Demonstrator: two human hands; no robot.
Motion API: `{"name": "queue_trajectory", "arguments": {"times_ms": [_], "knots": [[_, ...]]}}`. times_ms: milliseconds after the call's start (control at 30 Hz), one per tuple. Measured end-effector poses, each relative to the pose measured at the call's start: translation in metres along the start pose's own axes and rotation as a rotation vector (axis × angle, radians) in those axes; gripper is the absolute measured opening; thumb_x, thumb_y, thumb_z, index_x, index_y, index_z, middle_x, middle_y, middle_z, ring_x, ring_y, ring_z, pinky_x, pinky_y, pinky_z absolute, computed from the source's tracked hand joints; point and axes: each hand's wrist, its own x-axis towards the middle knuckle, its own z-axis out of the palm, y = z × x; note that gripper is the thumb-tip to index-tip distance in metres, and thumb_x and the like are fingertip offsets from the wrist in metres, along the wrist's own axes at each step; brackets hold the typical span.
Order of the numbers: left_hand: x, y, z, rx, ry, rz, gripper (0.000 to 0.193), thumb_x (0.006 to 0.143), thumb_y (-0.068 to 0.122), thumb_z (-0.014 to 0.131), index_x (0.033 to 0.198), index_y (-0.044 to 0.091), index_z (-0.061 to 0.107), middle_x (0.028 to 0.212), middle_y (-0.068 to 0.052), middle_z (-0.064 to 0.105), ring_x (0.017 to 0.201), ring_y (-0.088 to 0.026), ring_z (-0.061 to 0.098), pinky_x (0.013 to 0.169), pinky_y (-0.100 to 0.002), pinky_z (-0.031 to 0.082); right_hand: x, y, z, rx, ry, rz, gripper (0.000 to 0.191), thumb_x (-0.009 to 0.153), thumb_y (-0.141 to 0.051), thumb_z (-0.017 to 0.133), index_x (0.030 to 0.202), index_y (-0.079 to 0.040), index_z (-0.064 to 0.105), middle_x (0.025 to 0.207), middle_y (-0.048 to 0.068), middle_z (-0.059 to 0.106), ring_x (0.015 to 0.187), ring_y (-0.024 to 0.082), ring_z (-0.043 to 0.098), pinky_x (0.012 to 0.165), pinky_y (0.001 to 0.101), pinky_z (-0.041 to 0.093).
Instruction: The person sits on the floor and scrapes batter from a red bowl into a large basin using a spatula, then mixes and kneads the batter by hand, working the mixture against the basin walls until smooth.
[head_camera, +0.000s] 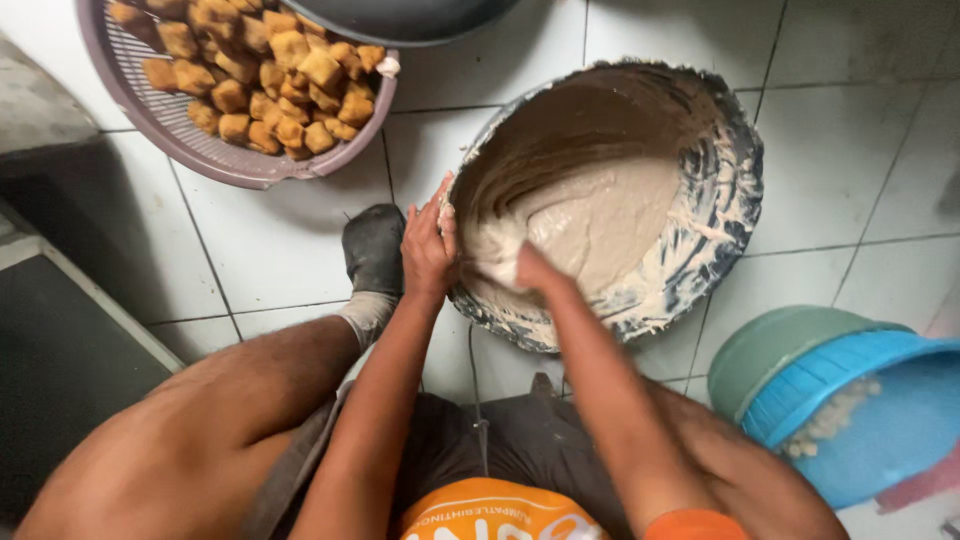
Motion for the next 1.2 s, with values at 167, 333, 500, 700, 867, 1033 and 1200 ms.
{"name": "queue_trajectory", "arguments": {"times_ms": [167,333,500,700,867,1033,1200], "knots": [[-0.002,0.002,0.0,-0.005,0.006,0.011,0.044,0.113,0.032,0.036,0.15,0.017,0.052,0.147,-0.011,0.062,0.131,-0.035,0.059,0.119,-0.058,0.033,-0.036,0.077,-0.063,0.546,0.728,0.051,0.027,0.092,-0.001,0.066,0.117,-0.004,0.075,0.115,0.012,0.076,0.106,0.023,0.071,0.096,0.0364,0.058],[-0.002,0.003,-0.002,0.001,-0.008,-0.008,0.046,0.112,0.032,0.036,0.152,0.017,0.051,0.144,-0.01,0.063,0.131,-0.033,0.06,0.122,-0.058,0.031,-0.02,0.128,-0.116,0.175,1.188,0.122,0.033,0.095,-0.001,0.056,0.123,-0.002,0.074,0.121,0.014,0.075,0.117,0.022,0.069,0.109,0.036,0.053],[-0.004,-0.003,0.0,0.016,-0.005,-0.012,0.045,0.112,0.033,0.037,0.152,0.016,0.052,0.145,-0.011,0.063,0.133,-0.034,0.06,0.123,-0.057,0.031,0.064,0.079,-0.106,-0.143,0.482,0.571,0.031,0.092,-0.009,0.06,0.118,-0.005,0.075,0.119,0.014,0.075,0.113,0.023,0.07,0.105,0.0385,0.053],[-0.003,0.0,0.001,-0.018,0.003,0.038,0.047,0.114,0.034,0.031,0.151,0.015,0.052,0.15,-0.01,0.061,0.136,-0.035,0.058,0.123,-0.059,0.027,0.039,0.022,-0.012,-0.119,0.082,0.132,0.028,0.089,-0.017,0.064,0.113,-0.01,0.077,0.116,0.013,0.076,0.108,0.025,0.07,0.099,0.0416,0.054],[-0.003,0.006,0.0,0.033,-0.016,-0.008,0.049,0.112,0.033,0.032,0.153,0.016,0.052,0.143,-0.009,0.063,0.13,-0.034,0.06,0.124,-0.059,0.029,-0.056,0.049,0.001,-0.365,-0.349,0.282,0.027,0.087,-0.025,0.067,0.108,-0.013,0.079,0.114,0.013,0.077,0.104,0.026,0.07,0.095,0.0442,0.055],[-0.003,0.005,0.001,-0.001,0.029,0.025,0.045,0.112,0.03,0.035,0.151,0.016,0.053,0.145,-0.01,0.063,0.13,-0.035,0.061,0.122,-0.059,0.029,-0.078,0.083,-0.081,-0.053,-0.102,0.173,0.026,0.085,-0.032,0.071,0.104,-0.017,0.081,0.111,0.013,0.078,0.1,0.027,0.07,0.09,0.0468,0.055],[-0.005,0.003,0.001,-0.003,0.009,-0.015,0.045,0.113,0.031,0.036,0.152,0.017,0.053,0.14,-0.01,0.066,0.129,-0.034,0.062,0.124,-0.059,0.03,-0.033,0.103,-0.146,-0.345,0.842,-0.133,0.033,0.097,-0.025,0.076,0.112,0.004,0.071,0.108,0.025,0.069,0.102,0.041,0.066,0.092,0.0515,0.053]]}}
